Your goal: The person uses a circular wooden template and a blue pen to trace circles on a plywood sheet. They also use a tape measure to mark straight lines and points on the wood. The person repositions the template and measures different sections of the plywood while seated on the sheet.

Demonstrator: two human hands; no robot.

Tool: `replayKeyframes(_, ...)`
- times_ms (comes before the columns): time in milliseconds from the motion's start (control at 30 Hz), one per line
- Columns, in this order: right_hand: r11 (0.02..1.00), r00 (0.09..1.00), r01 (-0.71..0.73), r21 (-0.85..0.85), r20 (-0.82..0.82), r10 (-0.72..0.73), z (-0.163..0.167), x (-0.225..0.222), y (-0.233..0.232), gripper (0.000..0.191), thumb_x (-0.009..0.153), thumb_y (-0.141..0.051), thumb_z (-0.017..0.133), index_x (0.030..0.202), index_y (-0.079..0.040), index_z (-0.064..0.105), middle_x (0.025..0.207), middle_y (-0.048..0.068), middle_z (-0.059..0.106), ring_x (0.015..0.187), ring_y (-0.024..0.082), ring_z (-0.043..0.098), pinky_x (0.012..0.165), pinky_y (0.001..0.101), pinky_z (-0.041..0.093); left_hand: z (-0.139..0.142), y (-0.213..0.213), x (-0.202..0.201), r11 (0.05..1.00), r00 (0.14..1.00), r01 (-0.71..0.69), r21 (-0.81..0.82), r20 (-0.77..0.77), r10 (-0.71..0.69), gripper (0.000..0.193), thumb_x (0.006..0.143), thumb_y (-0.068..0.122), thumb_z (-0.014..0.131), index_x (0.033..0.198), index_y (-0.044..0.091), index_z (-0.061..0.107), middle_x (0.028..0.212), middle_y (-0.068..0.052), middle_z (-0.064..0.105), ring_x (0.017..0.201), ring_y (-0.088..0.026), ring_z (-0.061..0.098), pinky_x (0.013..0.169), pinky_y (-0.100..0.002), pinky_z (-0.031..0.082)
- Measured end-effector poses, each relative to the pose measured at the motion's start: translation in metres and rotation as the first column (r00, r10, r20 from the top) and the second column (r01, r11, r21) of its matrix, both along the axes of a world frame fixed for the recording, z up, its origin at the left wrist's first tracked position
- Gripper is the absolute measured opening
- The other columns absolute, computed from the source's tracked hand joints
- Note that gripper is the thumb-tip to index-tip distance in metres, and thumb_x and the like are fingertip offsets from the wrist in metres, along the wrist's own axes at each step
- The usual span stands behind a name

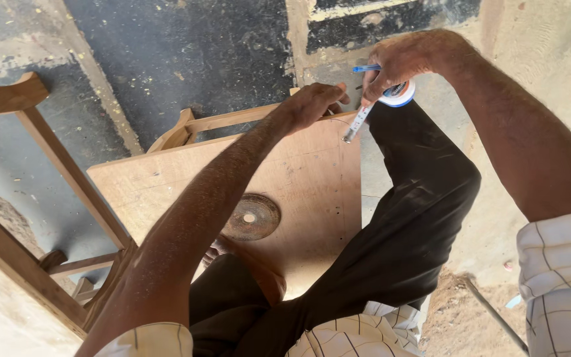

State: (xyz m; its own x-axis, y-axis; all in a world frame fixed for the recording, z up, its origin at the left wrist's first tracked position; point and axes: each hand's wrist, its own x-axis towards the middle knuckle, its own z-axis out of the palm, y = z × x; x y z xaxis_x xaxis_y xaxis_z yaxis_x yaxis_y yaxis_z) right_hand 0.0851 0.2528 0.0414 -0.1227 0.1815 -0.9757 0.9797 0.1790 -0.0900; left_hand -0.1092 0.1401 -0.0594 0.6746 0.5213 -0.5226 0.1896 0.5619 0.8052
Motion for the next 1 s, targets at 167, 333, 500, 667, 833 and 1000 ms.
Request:
replayKeyframes(167, 0.989, 0.988, -0.147, -0.014, 0.053, 0.147, -0.005, -0.006, -0.003, 0.044, 0.072, -0.054, 0.084, 0.106, -0.025, 0.086, 0.114, 0.009, 0.078, 0.107, 0.032, 0.072, 0.095, 0.0542, 0.056, 0.009, 0.002, -0.002, 1.0, 1.0, -0.014, 0.018, -0.022, 0.014, 0.071, 0.103, 0.056, 0.029, 0.125, 0.001, 0.069, 0.111, -0.022, 0.074, 0.107, -0.031, 0.072, 0.094, -0.044, 0.057)
replayKeyframes(333, 0.989, 0.985, -0.15, 0.007, 0.088, 0.149, -0.008, -0.01, -0.011, 0.047, 0.072, -0.049, 0.087, 0.111, -0.022, 0.083, 0.109, 0.015, 0.08, 0.1, 0.032, 0.076, 0.089, 0.0523, 0.06, 0.009, 0.005, 0.001, 1.0, 1.0, -0.006, 0.012, -0.022, 0.006, 0.072, 0.103, 0.057, 0.029, 0.126, 0.002, 0.068, 0.111, -0.022, 0.073, 0.108, -0.03, 0.072, 0.094, -0.044, 0.057)
replayKeyframes(500, 0.985, 0.982, -0.163, 0.046, 0.106, 0.158, -0.006, -0.011, -0.009, 0.051, 0.072, -0.05, 0.088, 0.113, -0.021, 0.081, 0.109, 0.015, 0.078, 0.098, 0.032, 0.075, 0.089, 0.0514, 0.06, 0.002, 0.003, 0.003, 0.998, 0.998, 0.027, 0.063, -0.056, -0.023, 0.069, 0.103, 0.056, 0.03, 0.125, 0.003, 0.069, 0.108, -0.02, 0.075, 0.104, -0.028, 0.073, 0.091, -0.044, 0.058)
replayKeyframes(667, 0.987, 0.986, -0.151, 0.058, 0.083, 0.146, -0.004, -0.009, -0.012, 0.05, 0.069, -0.05, 0.089, 0.11, -0.022, 0.084, 0.11, 0.014, 0.08, 0.099, 0.032, 0.075, 0.09, 0.0513, 0.061, 0.007, 0.004, 0.002, 0.837, 0.978, 0.206, 0.508, -0.122, -0.167, 0.046, 0.1, 0.038, 0.044, 0.111, 0.004, 0.073, 0.106, -0.014, 0.078, 0.095, -0.023, 0.077, 0.085, -0.039, 0.063)
replayKeyframes(833, 0.99, 0.992, -0.11, 0.092, 0.073, 0.104, -0.002, -0.008, -0.017, 0.05, 0.07, -0.048, 0.09, 0.111, -0.02, 0.082, 0.11, 0.014, 0.078, 0.1, 0.032, 0.074, 0.09, 0.0516, 0.059, 0.047, -0.025, -0.015, 0.786, 0.894, 0.35, 0.51, -0.432, -0.117, 0.067, 0.086, 0.04, 0.069, 0.139, 0.002, 0.052, 0.105, -0.018, 0.07, 0.092, -0.031, 0.065, 0.092, -0.058, 0.046)
replayKeyframes(1000, 0.988, 0.988, -0.122, 0.097, 0.107, 0.111, 0.005, -0.011, -0.017, 0.048, 0.073, -0.049, 0.089, 0.108, -0.019, 0.081, 0.107, 0.015, 0.078, 0.1, 0.033, 0.074, 0.089, 0.0529, 0.06, 0.08, -0.069, -0.019, 0.713, 0.789, 0.337, 0.615, -0.597, 0.143, 0.087, 0.078, 0.049, 0.077, 0.137, -0.005, 0.043, 0.127, -0.022, 0.05, 0.124, -0.037, 0.043, 0.104, -0.059, 0.03)
